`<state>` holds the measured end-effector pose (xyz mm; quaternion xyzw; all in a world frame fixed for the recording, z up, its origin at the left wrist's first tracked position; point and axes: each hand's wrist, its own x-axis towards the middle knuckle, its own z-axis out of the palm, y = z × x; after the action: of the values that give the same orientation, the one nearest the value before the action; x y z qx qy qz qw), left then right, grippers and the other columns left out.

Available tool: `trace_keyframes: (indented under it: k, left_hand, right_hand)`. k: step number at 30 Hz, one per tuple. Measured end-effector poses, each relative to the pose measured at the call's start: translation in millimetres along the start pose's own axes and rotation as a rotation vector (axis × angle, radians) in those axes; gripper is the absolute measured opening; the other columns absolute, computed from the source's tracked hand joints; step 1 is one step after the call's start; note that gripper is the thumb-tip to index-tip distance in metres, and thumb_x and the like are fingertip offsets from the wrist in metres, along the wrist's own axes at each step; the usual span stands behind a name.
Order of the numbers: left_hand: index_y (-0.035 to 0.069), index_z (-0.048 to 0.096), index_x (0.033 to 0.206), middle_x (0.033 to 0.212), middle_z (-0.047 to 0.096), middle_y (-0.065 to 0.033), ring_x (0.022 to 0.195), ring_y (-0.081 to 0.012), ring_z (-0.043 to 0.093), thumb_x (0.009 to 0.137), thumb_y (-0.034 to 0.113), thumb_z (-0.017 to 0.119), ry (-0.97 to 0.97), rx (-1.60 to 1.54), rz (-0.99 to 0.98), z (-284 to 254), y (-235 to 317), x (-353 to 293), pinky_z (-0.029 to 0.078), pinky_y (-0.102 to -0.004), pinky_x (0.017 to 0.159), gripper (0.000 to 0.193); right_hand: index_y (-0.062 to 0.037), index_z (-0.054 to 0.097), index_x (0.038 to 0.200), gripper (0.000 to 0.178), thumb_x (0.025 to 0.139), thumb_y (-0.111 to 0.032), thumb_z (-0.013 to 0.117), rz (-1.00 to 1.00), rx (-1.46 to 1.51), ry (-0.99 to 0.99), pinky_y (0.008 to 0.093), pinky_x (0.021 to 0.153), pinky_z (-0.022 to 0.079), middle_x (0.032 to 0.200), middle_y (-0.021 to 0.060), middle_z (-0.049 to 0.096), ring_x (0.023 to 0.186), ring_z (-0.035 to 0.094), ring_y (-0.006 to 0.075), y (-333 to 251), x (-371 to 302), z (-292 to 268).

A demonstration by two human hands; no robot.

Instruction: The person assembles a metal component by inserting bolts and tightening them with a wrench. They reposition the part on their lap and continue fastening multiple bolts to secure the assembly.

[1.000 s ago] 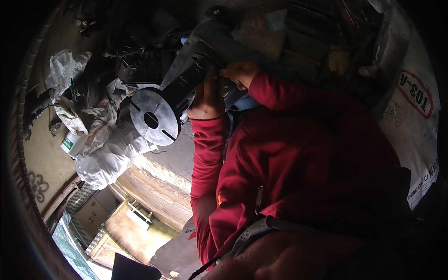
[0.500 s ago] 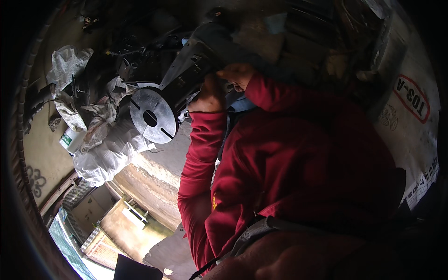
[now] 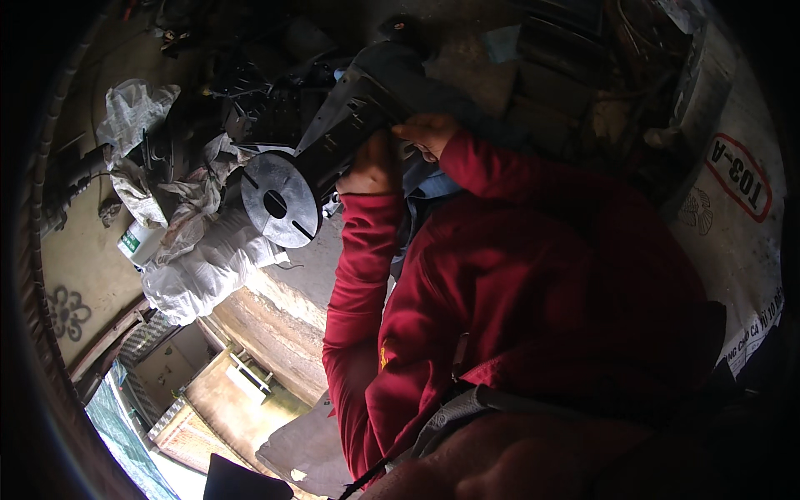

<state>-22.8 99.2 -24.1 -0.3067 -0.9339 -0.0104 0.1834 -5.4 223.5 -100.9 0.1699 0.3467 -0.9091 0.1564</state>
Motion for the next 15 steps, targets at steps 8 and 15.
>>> trace_keyframes:
  k: [8,15]
  left_hand:
    - [0.019,0.067,0.094,0.077,0.067,-0.0024,0.062,-0.0223,0.066,0.077,0.028,0.070,0.125,-0.027,0.006,-0.4,-0.8,-0.1,0.051,-0.0326,0.051,0.019]
    - [0.021,0.068,0.095,0.078,0.068,-0.0023,0.062,-0.0222,0.067,0.077,0.031,0.071,0.115,0.005,-0.082,5.5,-0.9,-8.8,0.051,-0.0325,0.050,0.021]
  right_hand:
    - [-0.0087,0.057,0.069,0.025,0.083,-0.026,0.069,-0.013,-0.023,0.009,0.0220,0.039,0.029,0.053,-0.0041,0.043,0.041,0.037,0.0052,-0.5,0.2,-2.5]
    - [-0.0087,0.060,0.071,0.025,0.080,-0.029,0.072,-0.055,-0.012,-0.039,0.0220,0.039,0.030,0.054,-0.0040,0.047,0.041,0.040,0.0054,2.7,0.8,-4.0]
